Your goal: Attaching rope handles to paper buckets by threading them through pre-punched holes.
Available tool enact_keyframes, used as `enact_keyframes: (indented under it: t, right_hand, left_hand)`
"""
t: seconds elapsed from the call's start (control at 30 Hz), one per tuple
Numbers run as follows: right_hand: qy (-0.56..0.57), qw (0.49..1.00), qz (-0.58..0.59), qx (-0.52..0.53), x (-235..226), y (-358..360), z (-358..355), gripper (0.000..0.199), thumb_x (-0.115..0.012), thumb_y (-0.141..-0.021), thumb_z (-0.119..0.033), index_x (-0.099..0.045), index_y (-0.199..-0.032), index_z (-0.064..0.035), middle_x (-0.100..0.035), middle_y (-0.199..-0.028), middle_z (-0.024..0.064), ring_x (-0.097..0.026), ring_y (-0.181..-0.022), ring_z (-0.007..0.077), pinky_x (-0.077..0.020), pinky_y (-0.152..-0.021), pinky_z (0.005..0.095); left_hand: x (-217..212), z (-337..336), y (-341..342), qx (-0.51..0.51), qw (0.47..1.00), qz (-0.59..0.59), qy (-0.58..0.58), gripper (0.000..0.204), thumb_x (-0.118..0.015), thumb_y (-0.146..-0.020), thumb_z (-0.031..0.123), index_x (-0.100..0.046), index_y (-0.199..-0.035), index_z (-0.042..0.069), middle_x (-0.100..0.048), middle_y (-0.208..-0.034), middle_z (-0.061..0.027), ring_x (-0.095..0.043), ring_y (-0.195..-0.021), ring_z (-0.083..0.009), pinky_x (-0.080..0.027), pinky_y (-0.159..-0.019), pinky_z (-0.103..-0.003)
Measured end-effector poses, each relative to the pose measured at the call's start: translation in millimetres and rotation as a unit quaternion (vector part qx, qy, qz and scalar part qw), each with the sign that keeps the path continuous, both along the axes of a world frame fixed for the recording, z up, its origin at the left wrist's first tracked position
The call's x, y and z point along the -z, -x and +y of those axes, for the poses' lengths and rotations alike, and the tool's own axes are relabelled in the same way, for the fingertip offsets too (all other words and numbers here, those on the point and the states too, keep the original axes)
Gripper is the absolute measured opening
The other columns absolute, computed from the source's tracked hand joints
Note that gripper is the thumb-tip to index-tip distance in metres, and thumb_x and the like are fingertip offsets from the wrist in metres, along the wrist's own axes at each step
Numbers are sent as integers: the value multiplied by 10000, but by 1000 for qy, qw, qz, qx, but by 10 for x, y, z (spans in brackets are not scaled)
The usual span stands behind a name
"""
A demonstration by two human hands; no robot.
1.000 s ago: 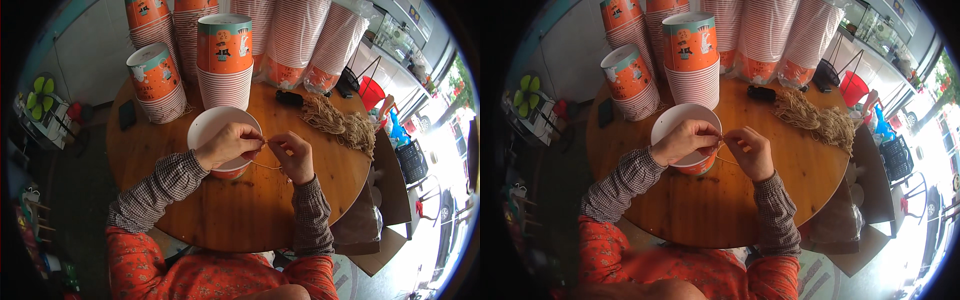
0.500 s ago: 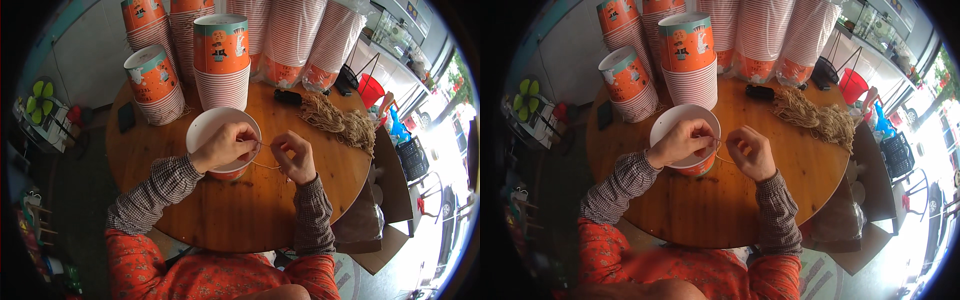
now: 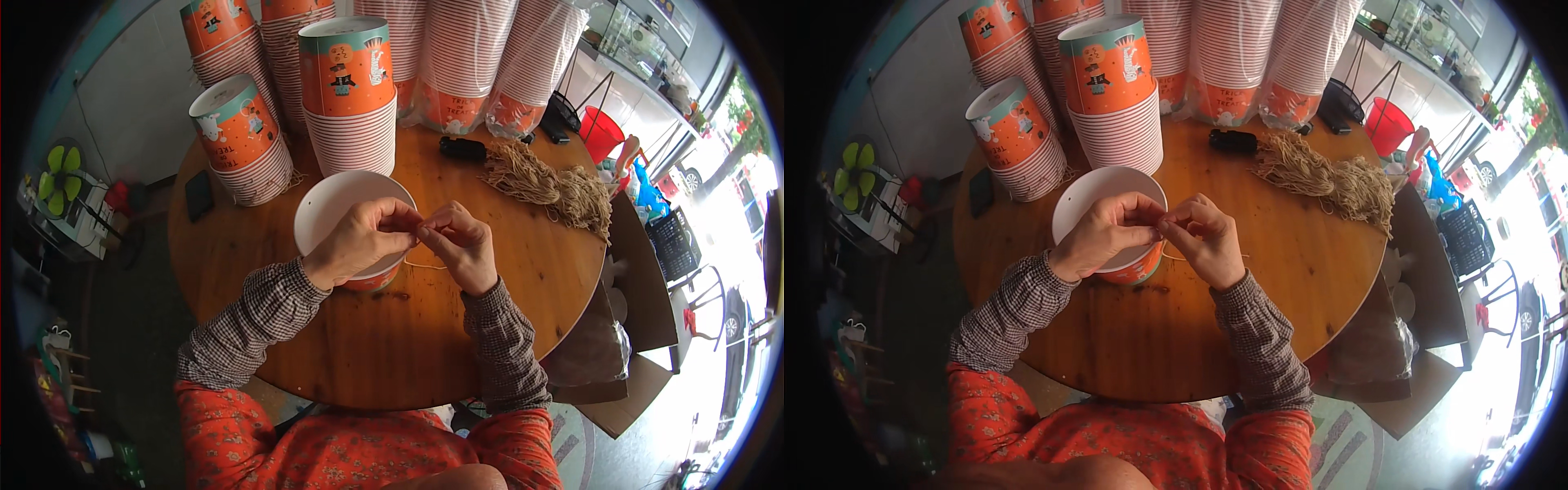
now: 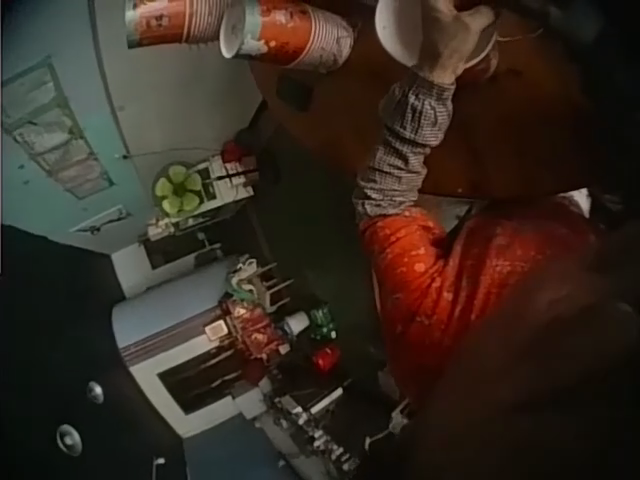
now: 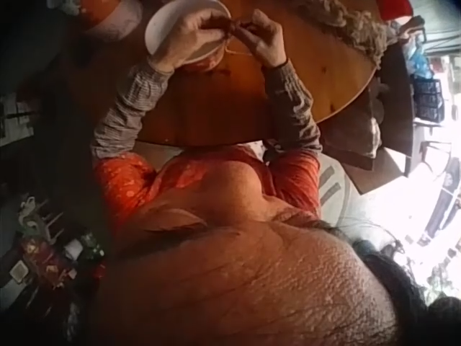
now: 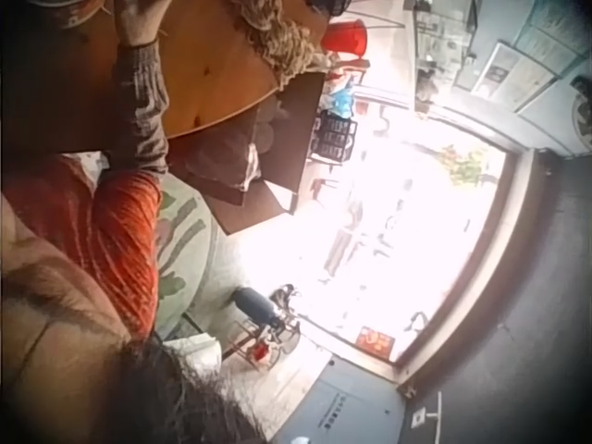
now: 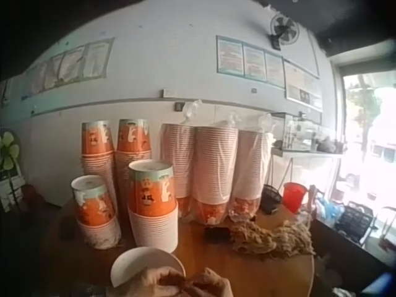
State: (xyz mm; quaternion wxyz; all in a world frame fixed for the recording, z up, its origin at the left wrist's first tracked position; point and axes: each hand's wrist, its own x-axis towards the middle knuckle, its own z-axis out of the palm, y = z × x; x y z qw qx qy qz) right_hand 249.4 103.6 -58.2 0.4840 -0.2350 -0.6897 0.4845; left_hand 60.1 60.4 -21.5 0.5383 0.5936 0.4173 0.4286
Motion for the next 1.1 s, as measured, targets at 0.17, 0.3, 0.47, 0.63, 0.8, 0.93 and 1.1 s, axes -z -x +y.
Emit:
enact_keyframes:
  t: [0.17, 0.3, 0.47, 0.63, 0.8, 0.93, 1.1]
  right_hand:
    - [52, 998, 15, 17, 2, 46, -57, 63, -698, -873, -63, -676, -854, -7, -591, -853, 19, -551, -762, 70, -441, -662, 213]
    - [49, 998, 6, 29, -11, 74, -106, 99, -668, -908, -94, -692, -899, 2, -592, -838, 26, -552, -767, 72, -441, -673, 213]
    - [98, 994, 56, -6, -24, 81, -144, 195, -596, -966, -153, -704, -996, 6, -602, -851, 36, -570, -730, 76, -469, -604, 209]
    - [76, 996, 56, -3, -42, 79, -130, 195, -600, -962, -149, -701, -1002, 13, -601, -866, 38, -576, -719, 76, -478, -576, 205]
    - [34, 997, -8, 63, 16, 14, -8, 143, -655, -905, -97, -709, -995, 1, -600, -871, 44, -574, -746, 82, -470, -594, 227]
    - [-24, 996, -51, 62, -23, 87, -67, 128, -685, -873, -86, -721, -984, -32, -610, -860, 43, -575, -727, 87, -468, -594, 242]
    - [-105, 976, -100, 164, -71, 109, -184, 117, -727, -807, -56, -721, -924, -48, -621, -825, 40, -587, -645, 129, -472, -565, 258]
  left_hand:
    - [1, -6, -17, -21, 1000, 19, -5, 266, -666, -894, 50, -563, -1125, -31, -659, -1043, -81, -641, -982, -140, -512, -885, -256]
    - [-15, -25, -24, -48, 999, 3, -5, 243, -683, -888, 71, -576, -1084, -24, -670, -993, -68, -647, -937, -124, -516, -856, -244]
    - [0, -11, 19, -50, 999, -21, -2, 194, -666, -902, 83, -594, -1053, -15, -671, -946, -51, -638, -876, -96, -511, -805, -225]
    - [53, -4, 39, -46, 998, -36, -14, 150, -641, -913, 66, -594, -1039, -2, -661, -953, -43, -631, -873, -91, -511, -801, -222]
    - [17, -17, -17, -58, 997, -38, -24, 119, -616, -916, 34, -581, -1025, 2, -646, -979, -48, -630, -899, -98, -518, -830, -232]
    - [41, -25, 35, -50, 997, -22, -56, 88, -596, -918, 13, -575, -1003, 0, -638, -967, -42, -631, -918, -105, -518, -845, -238]
    - [76, -12, -16, -62, 989, 63, -121, 90, -600, -914, 2, -583, -1002, -2, -640, -970, -38, -628, -919, -96, -514, -840, -237]
